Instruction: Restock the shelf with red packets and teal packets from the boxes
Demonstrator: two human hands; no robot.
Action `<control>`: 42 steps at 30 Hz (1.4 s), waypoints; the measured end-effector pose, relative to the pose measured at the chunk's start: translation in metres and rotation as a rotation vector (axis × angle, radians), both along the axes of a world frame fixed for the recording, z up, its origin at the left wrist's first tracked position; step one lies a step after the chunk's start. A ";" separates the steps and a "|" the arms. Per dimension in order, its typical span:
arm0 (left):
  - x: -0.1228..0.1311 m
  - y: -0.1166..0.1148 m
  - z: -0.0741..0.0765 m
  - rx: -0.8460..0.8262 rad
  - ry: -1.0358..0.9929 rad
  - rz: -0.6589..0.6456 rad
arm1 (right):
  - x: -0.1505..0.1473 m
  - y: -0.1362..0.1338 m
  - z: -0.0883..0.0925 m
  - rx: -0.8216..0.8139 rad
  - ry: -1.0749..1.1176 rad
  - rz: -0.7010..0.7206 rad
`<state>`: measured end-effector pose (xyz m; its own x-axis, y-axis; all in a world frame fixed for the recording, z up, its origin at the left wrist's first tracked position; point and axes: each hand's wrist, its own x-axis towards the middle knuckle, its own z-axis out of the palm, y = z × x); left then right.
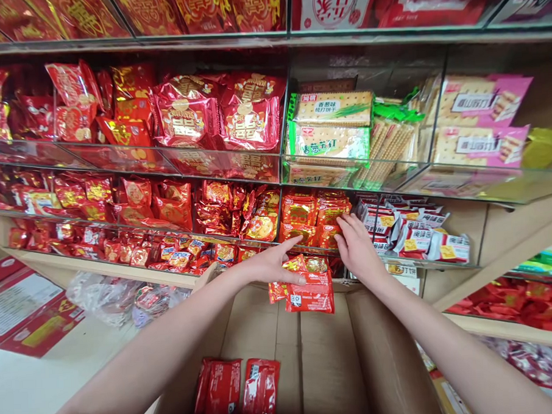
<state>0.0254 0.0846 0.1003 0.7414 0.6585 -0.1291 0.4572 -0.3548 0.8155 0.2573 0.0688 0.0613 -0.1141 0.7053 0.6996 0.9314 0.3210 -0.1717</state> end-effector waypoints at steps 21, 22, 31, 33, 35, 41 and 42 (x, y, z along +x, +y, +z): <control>-0.002 -0.014 -0.025 -0.318 -0.377 0.045 | -0.035 -0.075 0.001 -0.683 1.052 0.318; -0.005 -0.015 -0.027 -0.365 -0.417 0.079 | -0.032 -0.074 0.005 -0.661 1.092 0.290; -0.028 -0.031 -0.044 -0.496 -0.430 0.166 | -0.017 -0.048 0.027 -0.422 1.244 0.256; -0.025 -0.034 -0.043 -0.468 -0.429 0.160 | -0.014 -0.038 0.035 -0.299 1.261 0.266; -0.021 -0.038 -0.040 -0.432 -0.452 0.194 | -0.015 -0.033 0.042 -0.174 1.219 0.251; -0.008 -0.050 -0.025 -0.765 -0.547 0.235 | -0.045 -0.065 0.037 -0.216 0.593 0.433; -0.007 -0.052 -0.025 -0.830 -0.551 0.203 | -0.048 -0.072 0.033 -0.225 0.502 0.490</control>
